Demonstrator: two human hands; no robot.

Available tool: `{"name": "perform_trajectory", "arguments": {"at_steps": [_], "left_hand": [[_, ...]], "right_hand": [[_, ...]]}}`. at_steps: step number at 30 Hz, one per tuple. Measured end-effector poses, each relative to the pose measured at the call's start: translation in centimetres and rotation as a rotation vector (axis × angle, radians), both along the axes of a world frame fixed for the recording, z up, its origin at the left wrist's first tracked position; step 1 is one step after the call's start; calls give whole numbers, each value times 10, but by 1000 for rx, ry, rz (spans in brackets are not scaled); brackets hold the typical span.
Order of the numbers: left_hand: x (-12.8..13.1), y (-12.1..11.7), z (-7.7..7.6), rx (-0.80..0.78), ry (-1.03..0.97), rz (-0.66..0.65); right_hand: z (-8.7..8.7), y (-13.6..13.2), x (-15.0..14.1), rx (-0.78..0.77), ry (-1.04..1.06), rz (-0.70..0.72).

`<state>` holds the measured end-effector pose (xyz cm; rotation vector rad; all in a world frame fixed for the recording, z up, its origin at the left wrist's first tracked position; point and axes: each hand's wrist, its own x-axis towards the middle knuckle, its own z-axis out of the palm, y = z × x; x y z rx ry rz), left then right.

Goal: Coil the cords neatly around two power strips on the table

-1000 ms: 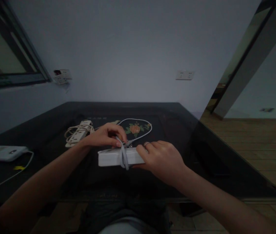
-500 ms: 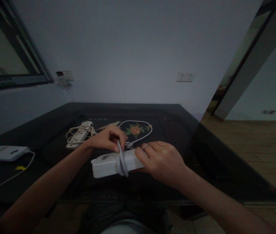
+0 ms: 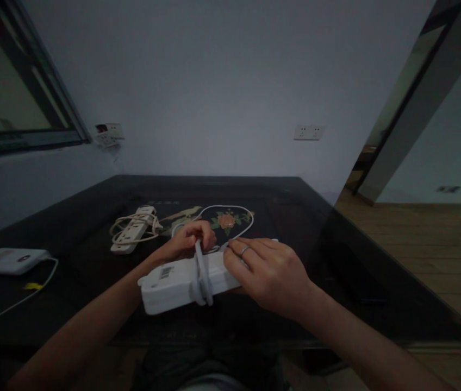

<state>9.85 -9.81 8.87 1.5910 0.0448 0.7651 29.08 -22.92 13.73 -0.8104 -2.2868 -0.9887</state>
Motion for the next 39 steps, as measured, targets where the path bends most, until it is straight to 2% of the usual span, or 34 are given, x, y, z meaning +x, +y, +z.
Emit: {"name": "perform_trajectory", "arguments": {"at_steps": [2, 7, 13, 18, 20, 22, 26, 31, 36, 39], "left_hand": [[3, -2, -7, -64, -59, 14], [12, -14, -13, -151, -62, 80], [21, -19, -28, -380, -163, 130], [23, -30, -28, -428, -181, 415], [23, -33, -28, -416, -167, 490], [21, -34, -31, -333, -67, 497], [13, -30, -34, -3, 194, 449], [4, -31, -24, 263, 375, 545], [1, -39, -11, 427, 557, 581], [-3, -43, -11, 436, 635, 562]], "right_hand": [[1, 0, 1, 10, 12, -2], [1, 0, 3, 2, 62, 1], [0, 5, 1, -4, 126, -5], [-1, 10, 0, -26, 172, -51], [-1, 11, 3, -29, 200, -101], [1, 14, 7, -36, 239, -171], [6, 24, 20, -53, 332, -304], [7, 38, 38, -115, 434, -473], [1, 47, 46, -179, 457, -569], [-3, 51, 48, -244, 480, -596]]}}
